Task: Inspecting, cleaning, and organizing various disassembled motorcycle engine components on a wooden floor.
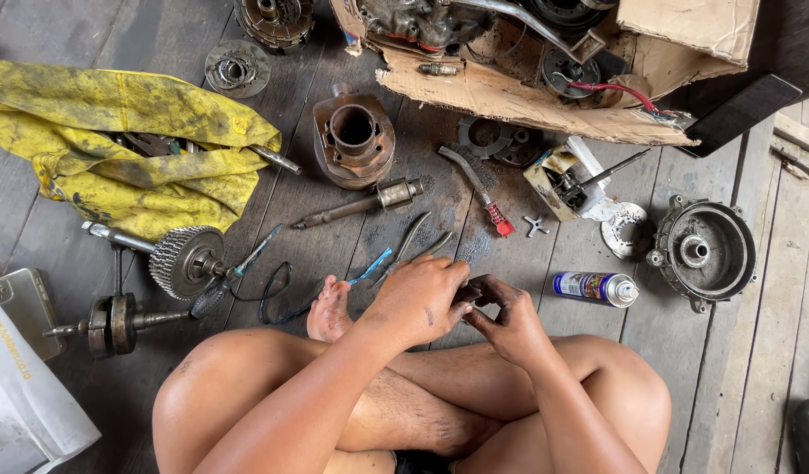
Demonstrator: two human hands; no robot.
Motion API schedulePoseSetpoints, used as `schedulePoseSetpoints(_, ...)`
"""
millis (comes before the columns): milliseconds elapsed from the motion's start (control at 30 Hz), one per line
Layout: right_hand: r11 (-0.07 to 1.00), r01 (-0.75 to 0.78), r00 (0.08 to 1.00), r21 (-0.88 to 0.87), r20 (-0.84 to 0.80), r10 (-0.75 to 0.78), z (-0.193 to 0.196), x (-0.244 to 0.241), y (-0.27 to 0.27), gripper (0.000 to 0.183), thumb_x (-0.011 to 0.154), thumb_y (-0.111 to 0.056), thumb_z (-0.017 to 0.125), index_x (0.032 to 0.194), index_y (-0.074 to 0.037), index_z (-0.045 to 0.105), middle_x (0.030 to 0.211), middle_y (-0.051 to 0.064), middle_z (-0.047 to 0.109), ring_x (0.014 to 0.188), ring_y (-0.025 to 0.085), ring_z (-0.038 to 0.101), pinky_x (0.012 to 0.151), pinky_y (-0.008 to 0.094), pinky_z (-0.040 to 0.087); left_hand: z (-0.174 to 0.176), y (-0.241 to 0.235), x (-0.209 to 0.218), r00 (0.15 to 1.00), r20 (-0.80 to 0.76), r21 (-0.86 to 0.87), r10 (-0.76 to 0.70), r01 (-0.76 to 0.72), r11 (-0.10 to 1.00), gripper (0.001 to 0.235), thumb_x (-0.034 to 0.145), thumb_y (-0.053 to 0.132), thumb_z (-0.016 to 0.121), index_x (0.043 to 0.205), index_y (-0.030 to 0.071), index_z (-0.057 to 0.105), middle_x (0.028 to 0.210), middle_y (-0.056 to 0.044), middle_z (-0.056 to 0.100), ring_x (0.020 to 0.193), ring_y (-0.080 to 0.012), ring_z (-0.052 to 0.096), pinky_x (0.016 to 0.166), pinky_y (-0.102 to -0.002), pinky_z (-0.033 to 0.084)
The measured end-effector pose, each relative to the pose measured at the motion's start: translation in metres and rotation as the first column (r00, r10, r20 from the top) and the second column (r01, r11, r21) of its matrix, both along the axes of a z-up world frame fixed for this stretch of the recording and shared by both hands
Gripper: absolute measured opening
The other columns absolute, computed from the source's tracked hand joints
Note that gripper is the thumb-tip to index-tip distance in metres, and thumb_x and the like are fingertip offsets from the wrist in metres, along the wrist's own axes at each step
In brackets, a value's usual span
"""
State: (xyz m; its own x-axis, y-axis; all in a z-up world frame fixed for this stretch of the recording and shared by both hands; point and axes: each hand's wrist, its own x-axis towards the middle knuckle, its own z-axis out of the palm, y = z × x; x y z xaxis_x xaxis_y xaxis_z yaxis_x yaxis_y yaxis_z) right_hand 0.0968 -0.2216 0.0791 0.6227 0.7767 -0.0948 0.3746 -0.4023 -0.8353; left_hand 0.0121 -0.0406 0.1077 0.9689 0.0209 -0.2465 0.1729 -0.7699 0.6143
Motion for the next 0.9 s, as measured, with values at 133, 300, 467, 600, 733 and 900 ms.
schedulePoseSetpoints(133, 1.0, -0.015, 1.0, -0.013, 0.005, 0.015, 0.0001, -0.0004, -0.0003, 0.023, 0.085, -0.021, 0.079, 0.101, -0.006, 0.069, 0.081, 0.021, 0.074, 0.078, 0.043, 0.074, 0.073, 0.05, 0.057, 0.0018, 0.0, -0.001, 1.0, -0.008, 0.015, -0.005, 0.005, 1.0, 0.029, 0.088, 0.032, 0.07, 0.109, 0.013, 0.064, 0.102, -0.012, 0.071, 0.105, -0.0355, 0.069, 0.09, -0.055, 0.055)
schedulePoseSetpoints(300, 0.999, -0.021, 1.0, -0.029, 0.002, 0.021, 0.0007, -0.0006, 0.0, 0.025, 0.085, -0.02, 0.078, 0.101, -0.005, 0.069, 0.081, 0.022, 0.073, 0.079, 0.044, 0.074, 0.073, 0.05, 0.057, 0.0031, -0.0008, -0.002, 1.0, -0.015, 0.024, -0.012, 0.013, 1.0, 0.029, 0.088, 0.032, 0.069, 0.11, 0.013, 0.064, 0.102, -0.012, 0.071, 0.105, -0.0354, 0.069, 0.09, -0.054, 0.055)
schedulePoseSetpoints(467, 0.998, -0.022, 0.999, -0.054, -0.024, 0.02, 0.0038, -0.0002, -0.0002, 0.023, 0.084, -0.017, 0.077, 0.101, -0.005, 0.069, 0.082, 0.023, 0.074, 0.08, 0.045, 0.074, 0.073, 0.051, 0.057, -0.0004, -0.0015, -0.0031, 1.0, 0.007, 0.028, -0.012, 0.012, 1.0, 0.031, 0.088, 0.031, 0.069, 0.112, 0.012, 0.065, 0.099, -0.013, 0.071, 0.103, -0.0364, 0.069, 0.089, -0.056, 0.055)
schedulePoseSetpoints(600, 0.998, -0.026, 0.999, -0.055, -0.023, 0.025, 0.0033, -0.0003, 0.0004, 0.021, 0.084, -0.016, 0.076, 0.1, -0.005, 0.069, 0.083, 0.022, 0.074, 0.081, 0.046, 0.074, 0.073, 0.052, 0.057, -0.0033, -0.0018, -0.0029, 1.0, 0.01, 0.038, -0.014, 0.014, 0.999, 0.032, 0.088, 0.031, 0.069, 0.112, 0.012, 0.065, 0.099, -0.013, 0.071, 0.102, -0.0362, 0.069, 0.088, -0.056, 0.055)
schedulePoseSetpoints(733, 0.997, -0.037, 0.999, -0.066, -0.018, 0.036, 0.0011, -0.0008, 0.0009, 0.022, 0.084, -0.016, 0.076, 0.101, -0.005, 0.069, 0.084, 0.022, 0.074, 0.081, 0.046, 0.074, 0.073, 0.053, 0.057, -0.0026, -0.0015, -0.0027, 1.0, 0.005, 0.038, -0.023, 0.023, 0.999, 0.033, 0.088, 0.03, 0.07, 0.115, 0.011, 0.065, 0.099, -0.013, 0.071, 0.102, -0.037, 0.069, 0.088, -0.057, 0.055)
schedulePoseSetpoints(900, 0.996, -0.036, 0.999, -0.082, -0.031, 0.033, 0.0022, -0.001, 0.0014, 0.022, 0.083, -0.015, 0.076, 0.102, -0.005, 0.07, 0.085, 0.022, 0.075, 0.083, 0.046, 0.074, 0.073, 0.053, 0.057, -0.0036, -0.0018, -0.0025, 1.0, 0.0, 0.036, -0.027, 0.027, 0.999, 0.035, 0.088, 0.03, 0.07, 0.117, 0.011, 0.065, 0.1, -0.014, 0.071, 0.103, -0.0376, 0.069, 0.088, -0.057, 0.055)
